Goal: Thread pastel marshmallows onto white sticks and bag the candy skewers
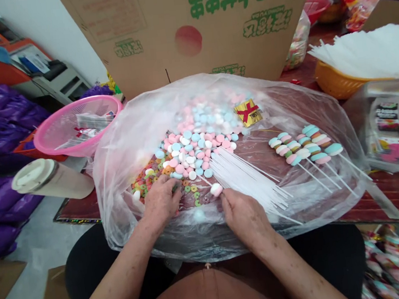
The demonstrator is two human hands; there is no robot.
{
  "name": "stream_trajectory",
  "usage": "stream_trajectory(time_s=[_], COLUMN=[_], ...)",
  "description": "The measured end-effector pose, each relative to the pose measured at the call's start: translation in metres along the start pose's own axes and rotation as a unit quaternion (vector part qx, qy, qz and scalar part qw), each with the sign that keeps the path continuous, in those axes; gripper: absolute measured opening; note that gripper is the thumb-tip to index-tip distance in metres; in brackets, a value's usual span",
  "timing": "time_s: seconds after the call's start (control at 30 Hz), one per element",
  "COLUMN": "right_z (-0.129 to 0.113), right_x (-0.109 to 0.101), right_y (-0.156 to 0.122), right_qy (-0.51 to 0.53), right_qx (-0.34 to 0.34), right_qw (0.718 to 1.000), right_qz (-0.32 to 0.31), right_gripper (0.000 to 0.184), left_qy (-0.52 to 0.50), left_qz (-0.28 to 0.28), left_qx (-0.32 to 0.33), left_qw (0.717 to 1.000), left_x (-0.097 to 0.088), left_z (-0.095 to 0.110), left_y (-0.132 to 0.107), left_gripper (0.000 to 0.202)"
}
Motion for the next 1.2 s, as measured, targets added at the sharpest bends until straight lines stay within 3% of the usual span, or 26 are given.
stream_trajectory(time_s=[0.17,0.27,0.37,0.43,0.5,0.57,0.63,0.7,0.77,0.83,0.9,0.97,1.07,1.13,1.2], right_z=[0.026,0.039,0.042,0.036,0.023,0.007,-0.007,-0.016,-0.024,-0.031,-0.038,-0.041,-0.035,-0.025,-0.013], right_x=[-0.021,-0.028,-0.033,-0.033,-0.029,-0.024,-0.017,-0.010,-0.004,-0.001,0.003,0.006,0.009,0.007,0.003], right_y=[0.017,0.026,0.025,0.017,0.004,-0.009,-0.017,-0.021,-0.023,-0.025,-0.028,-0.029,-0.025,-0.020,-0.017], right_qy=[0.105,0.177,0.182,0.177,0.158,0.117,0.052,-0.018,-0.072,-0.110,-0.141,-0.159,-0.116,-0.042,0.015], right_qx=[-0.017,-0.021,-0.027,-0.040,-0.064,-0.085,-0.081,-0.066,-0.055,-0.052,-0.049,-0.046,-0.043,-0.045,-0.045], right_qw=[0.994,0.983,0.982,0.983,0.985,0.988,0.993,0.994,0.992,0.989,0.986,0.985,0.992,0.998,0.999], right_qz=[0.021,0.031,0.035,0.014,-0.027,-0.060,-0.074,-0.084,-0.092,-0.083,-0.067,-0.053,-0.031,-0.003,0.026], right_gripper=[0.033,0.037,0.035,0.033,0.031,0.029,0.028,0.026,0.024,0.022,0.022,0.023,0.024,0.024,0.026], left_qy=[-0.022,0.003,0.010,-0.040,-0.156,-0.332,-0.501,-0.601,-0.632,-0.600,-0.517,-0.435,-0.390,-0.345,-0.236], left_qz=[0.027,0.000,-0.020,-0.004,0.019,0.027,0.011,-0.010,-0.020,-0.001,0.053,0.102,0.099,0.096,0.080], left_qx=[0.005,0.027,0.021,0.008,-0.036,-0.116,-0.192,-0.234,-0.249,-0.250,-0.219,-0.141,-0.031,-0.036,-0.055], left_qw=[0.999,1.000,1.000,0.999,0.987,0.936,0.844,0.765,0.733,0.760,0.826,0.883,0.915,0.933,0.967], left_x=[-0.004,-0.005,-0.004,-0.004,-0.002,0.004,0.013,0.020,0.023,0.023,0.019,0.012,0.002,-0.004,-0.008], left_z=[0.007,0.019,0.023,0.022,0.018,0.013,0.010,0.012,0.014,0.016,0.020,0.028,0.036,0.031,0.025], left_y=[-0.004,-0.003,-0.002,-0.004,-0.007,-0.011,-0.015,-0.018,-0.022,-0.028,-0.036,-0.042,-0.039,-0.027,-0.012], left_gripper=[0.025,0.024,0.022,0.019,0.016,0.013,0.016,0.019,0.020,0.021,0.021,0.017,0.018,0.024,0.026])
Point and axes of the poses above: each hand's wrist, its own y-axis towards the middle knuckle, its own x-axis out of the palm, z = x × y, the point moved 4 cm from there along y, towards the middle knuckle, and after that the axes turned 6 degrees about y, right-handed, at the moved point
